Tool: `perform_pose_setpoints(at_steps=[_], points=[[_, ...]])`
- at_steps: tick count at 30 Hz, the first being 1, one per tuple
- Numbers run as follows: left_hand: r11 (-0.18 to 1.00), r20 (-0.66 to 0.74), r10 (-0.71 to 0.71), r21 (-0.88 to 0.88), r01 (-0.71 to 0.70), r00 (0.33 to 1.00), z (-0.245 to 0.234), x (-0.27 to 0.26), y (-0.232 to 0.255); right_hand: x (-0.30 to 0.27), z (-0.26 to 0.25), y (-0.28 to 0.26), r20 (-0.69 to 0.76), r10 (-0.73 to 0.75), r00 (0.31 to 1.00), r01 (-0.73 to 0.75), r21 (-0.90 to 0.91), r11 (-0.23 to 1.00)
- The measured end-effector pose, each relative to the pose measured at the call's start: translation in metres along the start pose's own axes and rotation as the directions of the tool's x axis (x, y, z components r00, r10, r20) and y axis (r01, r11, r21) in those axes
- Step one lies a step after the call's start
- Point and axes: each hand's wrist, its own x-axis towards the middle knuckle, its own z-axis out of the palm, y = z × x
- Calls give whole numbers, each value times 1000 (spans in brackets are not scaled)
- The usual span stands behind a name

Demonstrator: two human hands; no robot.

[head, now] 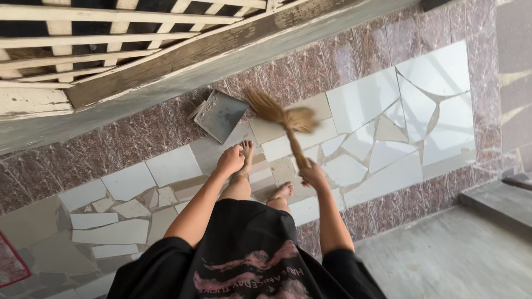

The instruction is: The person sweeps debris from a tiled balcony floor into a dustpan using a small broom and then sweeps the remaining dust into a pile.

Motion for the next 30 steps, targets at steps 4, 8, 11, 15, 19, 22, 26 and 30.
perform_pose_setpoints(at_steps=[4, 8, 11, 15, 19, 22, 26, 30], points=[[995, 67, -47, 87, 41, 997, 10, 4, 7, -42, -10, 38, -131, -145, 981, 160, 108, 981], [985, 116, 13, 169, -33, 993, 9, 4, 31, 11, 19, 20, -205, -208, 956, 125, -355, 927], [993, -52, 103, 65, -99, 993, -10, -15, 36, 36, 37, 21, -210, -195, 958, 61, -515, 855], [986, 13, -49, 163, 47, 999, -29, -36, 15, 23, 89, 47, -34, 23, 999, -25, -64, 998], [985, -91, 35, 173, -19, 995, -22, -53, -28, -13, 104, 98, 327, 65, 943, -184, 347, 920], [983, -52, -71, 168, 79, 996, -22, -60, -48, -60, 74, 152, 371, -110, 922, -179, 662, 728], [986, -56, -44, 157, 52, 997, -27, -71, -61, -135, 32, 220, 104, -2, 995, -68, 665, 744], [989, -53, 12, 149, -4, 999, -33, -84, -69, -160, 23, 256, -38, 7, 999, 22, 701, 713]])
